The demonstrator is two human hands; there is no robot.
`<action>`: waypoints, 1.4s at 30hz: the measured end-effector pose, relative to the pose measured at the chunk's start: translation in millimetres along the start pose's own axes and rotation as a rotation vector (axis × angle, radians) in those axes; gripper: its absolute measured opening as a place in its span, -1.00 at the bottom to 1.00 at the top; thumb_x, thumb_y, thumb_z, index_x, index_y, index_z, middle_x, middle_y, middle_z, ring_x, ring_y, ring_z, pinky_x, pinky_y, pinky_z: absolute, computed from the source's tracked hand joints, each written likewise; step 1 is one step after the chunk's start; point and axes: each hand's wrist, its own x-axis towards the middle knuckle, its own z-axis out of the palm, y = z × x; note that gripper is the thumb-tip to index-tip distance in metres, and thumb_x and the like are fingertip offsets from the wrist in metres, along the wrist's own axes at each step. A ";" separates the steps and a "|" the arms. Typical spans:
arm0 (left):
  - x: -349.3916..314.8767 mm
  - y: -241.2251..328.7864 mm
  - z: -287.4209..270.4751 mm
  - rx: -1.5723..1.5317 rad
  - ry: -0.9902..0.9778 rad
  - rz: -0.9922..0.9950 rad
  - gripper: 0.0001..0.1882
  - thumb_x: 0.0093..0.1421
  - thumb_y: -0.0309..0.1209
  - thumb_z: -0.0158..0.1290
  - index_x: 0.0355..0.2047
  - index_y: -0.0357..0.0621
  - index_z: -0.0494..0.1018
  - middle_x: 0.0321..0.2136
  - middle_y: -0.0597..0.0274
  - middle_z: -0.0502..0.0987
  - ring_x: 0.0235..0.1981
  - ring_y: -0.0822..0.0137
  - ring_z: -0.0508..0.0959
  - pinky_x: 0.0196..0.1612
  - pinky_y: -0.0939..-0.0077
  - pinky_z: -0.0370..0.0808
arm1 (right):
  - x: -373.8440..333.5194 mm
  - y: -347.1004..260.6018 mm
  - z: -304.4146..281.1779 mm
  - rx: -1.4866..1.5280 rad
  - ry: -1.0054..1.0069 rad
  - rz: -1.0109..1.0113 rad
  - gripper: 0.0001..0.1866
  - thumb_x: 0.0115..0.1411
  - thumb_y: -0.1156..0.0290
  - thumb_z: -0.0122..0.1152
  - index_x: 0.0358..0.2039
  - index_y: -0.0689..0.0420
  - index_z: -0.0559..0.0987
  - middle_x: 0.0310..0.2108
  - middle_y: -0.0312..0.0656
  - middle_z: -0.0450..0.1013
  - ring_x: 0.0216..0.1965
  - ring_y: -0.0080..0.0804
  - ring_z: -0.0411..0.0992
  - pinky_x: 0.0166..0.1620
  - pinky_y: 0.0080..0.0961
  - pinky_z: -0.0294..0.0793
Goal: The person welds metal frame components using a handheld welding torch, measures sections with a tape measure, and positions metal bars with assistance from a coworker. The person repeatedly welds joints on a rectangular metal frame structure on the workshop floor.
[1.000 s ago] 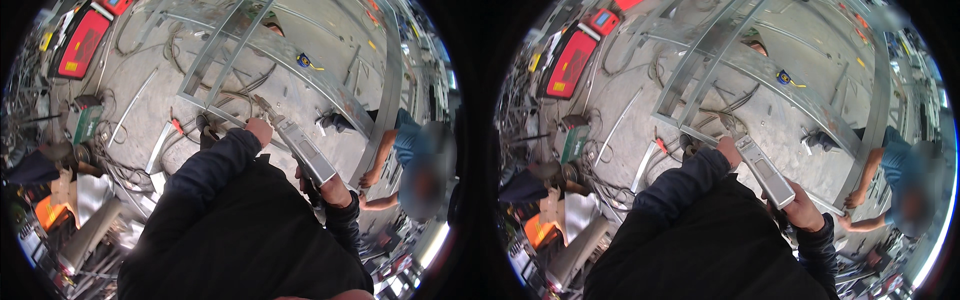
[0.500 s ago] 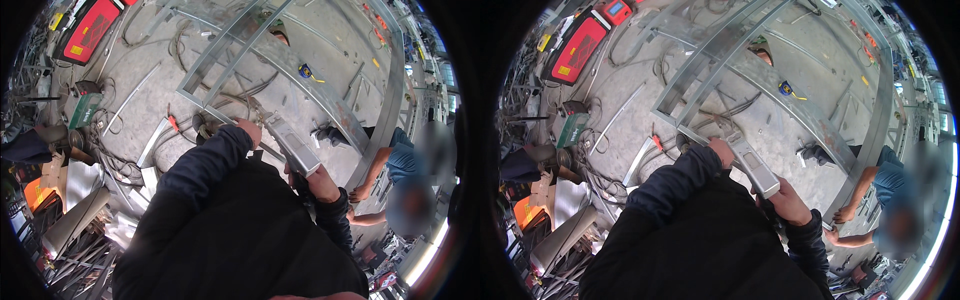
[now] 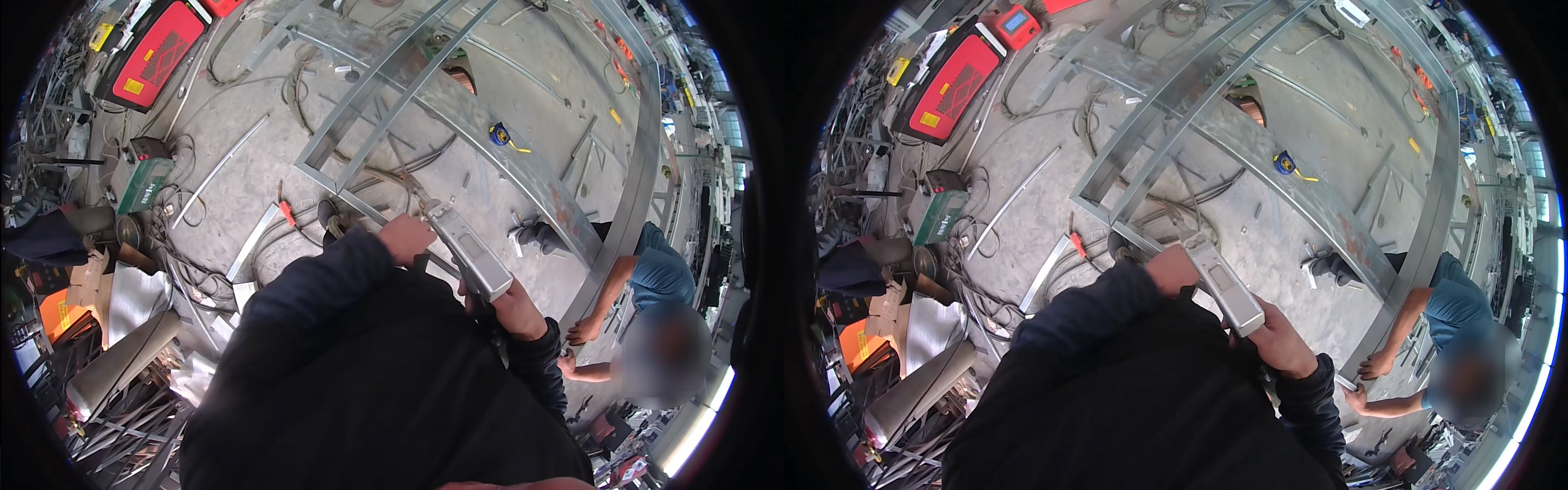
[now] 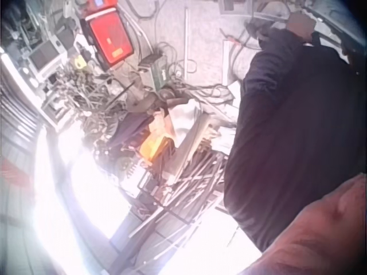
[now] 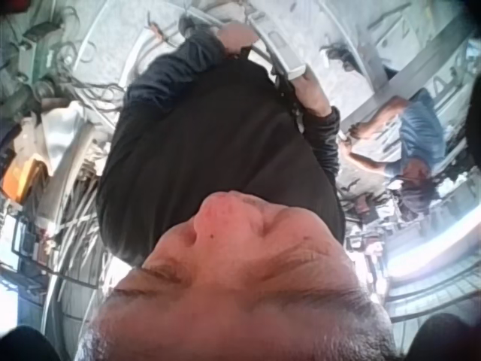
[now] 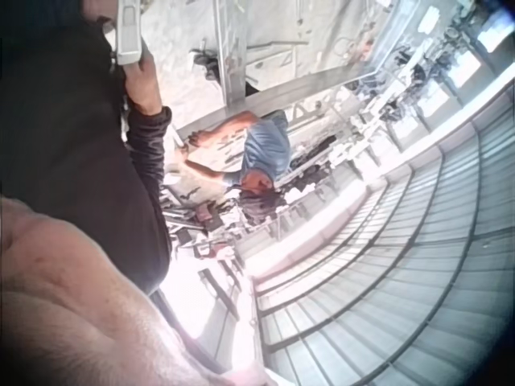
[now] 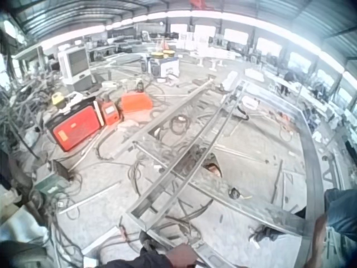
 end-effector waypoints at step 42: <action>-6.0 -57.7 37.1 0.050 -0.186 -0.268 -0.73 0.35 -0.25 -0.06 -0.08 0.07 0.60 -0.08 0.18 0.63 0.00 0.01 0.59 0.01 -0.09 0.46 | 54.1 -22.0 15.9 -0.190 -0.167 0.064 -0.67 0.49 0.36 -0.01 0.13 0.24 0.54 -0.21 -0.28 0.55 -0.26 -0.54 0.49 -0.12 -0.53 0.51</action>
